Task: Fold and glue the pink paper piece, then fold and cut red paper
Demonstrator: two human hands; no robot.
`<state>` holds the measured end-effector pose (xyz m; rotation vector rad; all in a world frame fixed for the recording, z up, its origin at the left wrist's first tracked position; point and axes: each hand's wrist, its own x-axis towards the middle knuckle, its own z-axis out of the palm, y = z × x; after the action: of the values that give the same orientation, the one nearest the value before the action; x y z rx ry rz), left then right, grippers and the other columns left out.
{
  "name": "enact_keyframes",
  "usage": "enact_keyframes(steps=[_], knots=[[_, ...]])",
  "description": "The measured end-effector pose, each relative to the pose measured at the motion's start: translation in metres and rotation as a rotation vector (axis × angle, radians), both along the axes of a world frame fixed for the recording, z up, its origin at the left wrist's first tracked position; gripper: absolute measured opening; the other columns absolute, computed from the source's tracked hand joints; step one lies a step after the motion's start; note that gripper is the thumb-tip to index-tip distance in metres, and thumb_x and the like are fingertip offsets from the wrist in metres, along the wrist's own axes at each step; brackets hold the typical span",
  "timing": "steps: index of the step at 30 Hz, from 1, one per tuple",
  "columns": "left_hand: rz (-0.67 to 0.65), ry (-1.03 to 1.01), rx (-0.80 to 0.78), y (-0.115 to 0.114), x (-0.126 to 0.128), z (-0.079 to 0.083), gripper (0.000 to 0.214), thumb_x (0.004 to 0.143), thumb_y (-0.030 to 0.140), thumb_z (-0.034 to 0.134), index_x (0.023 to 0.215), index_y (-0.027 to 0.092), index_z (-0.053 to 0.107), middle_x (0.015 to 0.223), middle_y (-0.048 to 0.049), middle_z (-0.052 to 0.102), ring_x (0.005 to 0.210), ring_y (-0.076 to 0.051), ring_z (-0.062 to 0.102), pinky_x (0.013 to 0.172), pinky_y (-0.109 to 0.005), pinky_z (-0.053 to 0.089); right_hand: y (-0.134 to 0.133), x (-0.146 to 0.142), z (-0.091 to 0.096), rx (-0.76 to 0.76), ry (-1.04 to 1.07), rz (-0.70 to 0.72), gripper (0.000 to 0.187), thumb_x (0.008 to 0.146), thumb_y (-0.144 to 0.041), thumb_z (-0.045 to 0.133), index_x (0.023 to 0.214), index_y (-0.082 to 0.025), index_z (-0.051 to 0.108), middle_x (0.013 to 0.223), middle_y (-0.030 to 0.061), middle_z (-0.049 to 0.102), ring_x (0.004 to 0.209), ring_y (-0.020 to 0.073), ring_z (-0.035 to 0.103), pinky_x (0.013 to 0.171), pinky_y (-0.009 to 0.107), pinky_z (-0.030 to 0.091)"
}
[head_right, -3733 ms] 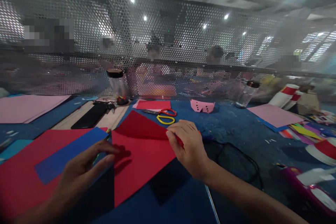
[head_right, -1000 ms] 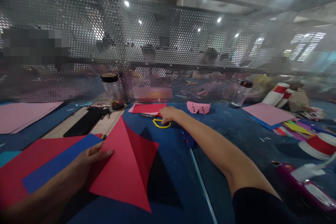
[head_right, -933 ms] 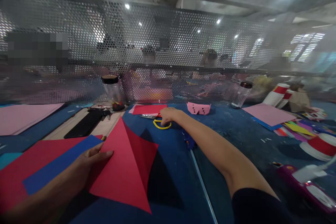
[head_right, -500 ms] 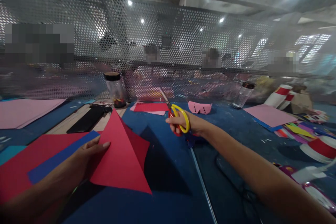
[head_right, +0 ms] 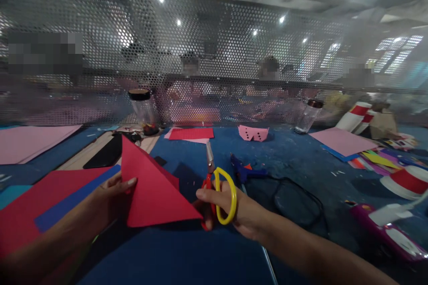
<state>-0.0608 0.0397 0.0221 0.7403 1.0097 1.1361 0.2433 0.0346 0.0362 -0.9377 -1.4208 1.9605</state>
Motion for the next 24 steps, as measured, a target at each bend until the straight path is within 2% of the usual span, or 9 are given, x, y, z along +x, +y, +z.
enact_keyframes(steps=[4,7,11,14,18,21,24], knots=[[0.012,0.014,-0.016,0.004,-0.003,-0.010,0.032,0.068,0.026,0.090,0.094,0.021,0.072,0.089,-0.0052,0.081,0.077,-0.029,0.079,0.061,-0.030,0.062,0.000,0.000,0.000,-0.014,0.060,-0.169,0.036,0.081,-0.050,0.080,0.083,-0.016,0.066,0.067,-0.0003,0.065,0.052,0.0094,0.054,0.053,0.024,0.041],[-0.002,0.034,-0.024,0.004,-0.003,-0.009,0.038,0.065,0.019,0.090,0.098,0.021,0.072,0.089,-0.0047,0.081,0.079,-0.029,0.079,0.065,-0.032,0.064,-0.001,-0.001,-0.003,-0.001,0.089,-0.257,0.034,0.078,-0.046,0.083,0.082,-0.017,0.067,0.068,-0.0015,0.062,0.055,0.0096,0.053,0.054,0.024,0.039],[-0.015,0.050,-0.009,0.001,0.000,-0.002,0.046,0.066,0.017,0.090,0.107,0.021,0.072,0.094,-0.0060,0.081,0.083,-0.029,0.079,0.071,-0.033,0.065,-0.002,-0.005,-0.006,0.050,0.097,-0.303,0.030,0.075,-0.040,0.084,0.078,-0.019,0.063,0.056,-0.0051,0.055,0.053,0.0096,0.048,0.054,0.025,0.034],[-0.065,0.028,-0.023,-0.001,0.002,0.000,0.041,0.071,0.018,0.088,0.109,0.022,0.072,0.098,-0.0070,0.081,0.086,-0.030,0.079,0.072,-0.034,0.065,-0.002,-0.005,-0.002,0.121,0.097,-0.364,0.030,0.076,-0.039,0.083,0.080,-0.020,0.061,0.058,-0.0052,0.055,0.053,0.0095,0.046,0.055,0.026,0.034],[-0.092,0.027,-0.085,0.000,0.001,0.000,0.039,0.073,0.027,0.087,0.109,0.021,0.073,0.100,-0.0071,0.081,0.082,-0.031,0.079,0.066,-0.033,0.064,-0.001,-0.004,0.006,0.285,0.061,-0.447,0.023,0.083,-0.035,0.076,0.084,-0.020,0.059,0.059,-0.0051,0.054,0.054,0.0103,0.046,0.056,0.027,0.033],[-0.052,0.021,-0.173,0.000,-0.003,0.000,0.052,0.074,0.032,0.086,0.122,0.024,0.069,0.107,-0.0089,0.079,0.087,-0.033,0.078,0.068,-0.036,0.065,0.000,-0.005,0.009,0.389,0.034,-0.518,0.022,0.085,-0.033,0.073,0.082,-0.021,0.056,0.060,-0.0053,0.053,0.053,0.0104,0.046,0.055,0.027,0.033],[0.006,-0.050,-0.233,-0.001,-0.012,-0.004,0.053,0.076,0.037,0.084,0.125,0.024,0.068,0.114,-0.0101,0.077,0.100,-0.035,0.076,0.077,-0.039,0.065,0.001,-0.007,0.009,0.420,0.013,-0.587,0.024,0.084,-0.033,0.074,0.082,-0.021,0.053,0.060,-0.0058,0.053,0.052,0.0103,0.046,0.053,0.027,0.033]])
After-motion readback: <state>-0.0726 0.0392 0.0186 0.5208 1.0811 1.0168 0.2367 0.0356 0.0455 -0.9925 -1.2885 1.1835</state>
